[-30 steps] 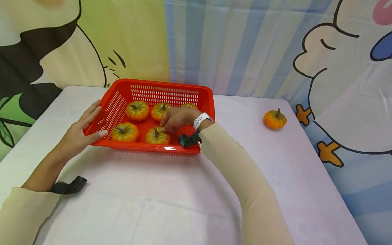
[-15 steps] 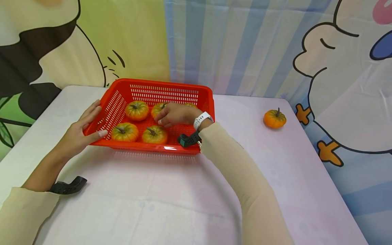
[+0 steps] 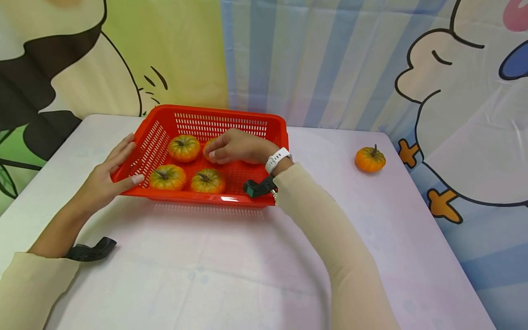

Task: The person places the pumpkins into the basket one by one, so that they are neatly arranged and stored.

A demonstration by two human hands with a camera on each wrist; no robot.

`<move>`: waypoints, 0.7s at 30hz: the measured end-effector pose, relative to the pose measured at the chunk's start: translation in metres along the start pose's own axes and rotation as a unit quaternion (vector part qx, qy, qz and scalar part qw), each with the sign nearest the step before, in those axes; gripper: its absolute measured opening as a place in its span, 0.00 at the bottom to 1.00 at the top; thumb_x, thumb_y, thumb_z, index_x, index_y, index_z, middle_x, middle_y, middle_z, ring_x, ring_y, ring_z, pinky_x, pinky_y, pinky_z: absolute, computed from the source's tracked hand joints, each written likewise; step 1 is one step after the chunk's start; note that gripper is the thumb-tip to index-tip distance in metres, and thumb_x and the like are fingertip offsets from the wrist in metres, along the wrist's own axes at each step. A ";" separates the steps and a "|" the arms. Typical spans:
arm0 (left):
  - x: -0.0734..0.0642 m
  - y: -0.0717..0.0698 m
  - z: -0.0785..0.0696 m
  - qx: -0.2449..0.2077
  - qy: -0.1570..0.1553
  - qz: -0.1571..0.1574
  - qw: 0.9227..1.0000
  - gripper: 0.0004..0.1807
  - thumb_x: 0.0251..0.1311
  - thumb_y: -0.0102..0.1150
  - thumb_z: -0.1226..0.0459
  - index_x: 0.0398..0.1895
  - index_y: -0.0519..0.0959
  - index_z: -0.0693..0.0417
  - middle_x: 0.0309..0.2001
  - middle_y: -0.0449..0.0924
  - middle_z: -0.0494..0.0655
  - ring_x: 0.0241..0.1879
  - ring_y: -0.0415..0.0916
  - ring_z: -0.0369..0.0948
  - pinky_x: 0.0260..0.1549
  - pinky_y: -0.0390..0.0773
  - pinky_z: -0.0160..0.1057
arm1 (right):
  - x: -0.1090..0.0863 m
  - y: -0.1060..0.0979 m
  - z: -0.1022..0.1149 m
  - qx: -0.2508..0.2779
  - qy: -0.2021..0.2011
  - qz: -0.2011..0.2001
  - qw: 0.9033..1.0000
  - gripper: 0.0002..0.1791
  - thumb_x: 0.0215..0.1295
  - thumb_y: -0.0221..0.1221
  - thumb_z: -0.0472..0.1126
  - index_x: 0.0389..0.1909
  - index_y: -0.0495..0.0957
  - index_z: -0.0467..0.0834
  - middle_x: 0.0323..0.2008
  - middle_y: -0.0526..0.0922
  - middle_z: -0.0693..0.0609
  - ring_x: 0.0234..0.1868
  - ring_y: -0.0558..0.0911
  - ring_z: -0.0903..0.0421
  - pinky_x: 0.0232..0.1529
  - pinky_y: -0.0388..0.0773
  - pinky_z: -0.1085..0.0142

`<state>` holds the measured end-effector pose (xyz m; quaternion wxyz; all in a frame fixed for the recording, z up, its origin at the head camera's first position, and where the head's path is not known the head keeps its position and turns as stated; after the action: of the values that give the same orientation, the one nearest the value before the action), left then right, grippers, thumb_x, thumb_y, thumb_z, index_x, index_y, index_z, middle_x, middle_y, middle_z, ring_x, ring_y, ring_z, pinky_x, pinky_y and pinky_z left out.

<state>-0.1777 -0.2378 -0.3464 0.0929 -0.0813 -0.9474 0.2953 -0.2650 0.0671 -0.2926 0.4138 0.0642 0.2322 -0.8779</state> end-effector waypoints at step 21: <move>0.000 0.000 -0.001 -0.005 0.000 0.000 1.000 0.48 0.60 0.64 0.58 0.78 0.47 0.44 0.76 0.38 0.28 0.73 0.46 0.49 0.43 0.71 0.23 | -0.044 -0.031 0.004 0.100 -0.040 -0.075 0.991 0.21 0.69 0.58 0.35 0.61 0.75 0.38 0.55 0.80 0.46 0.57 0.79 0.48 0.59 0.72 0.57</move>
<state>-0.1772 -0.2370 -0.3458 0.0930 -0.0817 -0.9488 0.2907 -0.2596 0.1126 -0.2644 0.3474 0.0523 0.1303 -0.9271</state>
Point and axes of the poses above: each hand's wrist, its own x-axis towards the middle knuckle, its own y-axis out of the palm, z = x × y, the point moved 2 cm from there along x, towards the middle knuckle
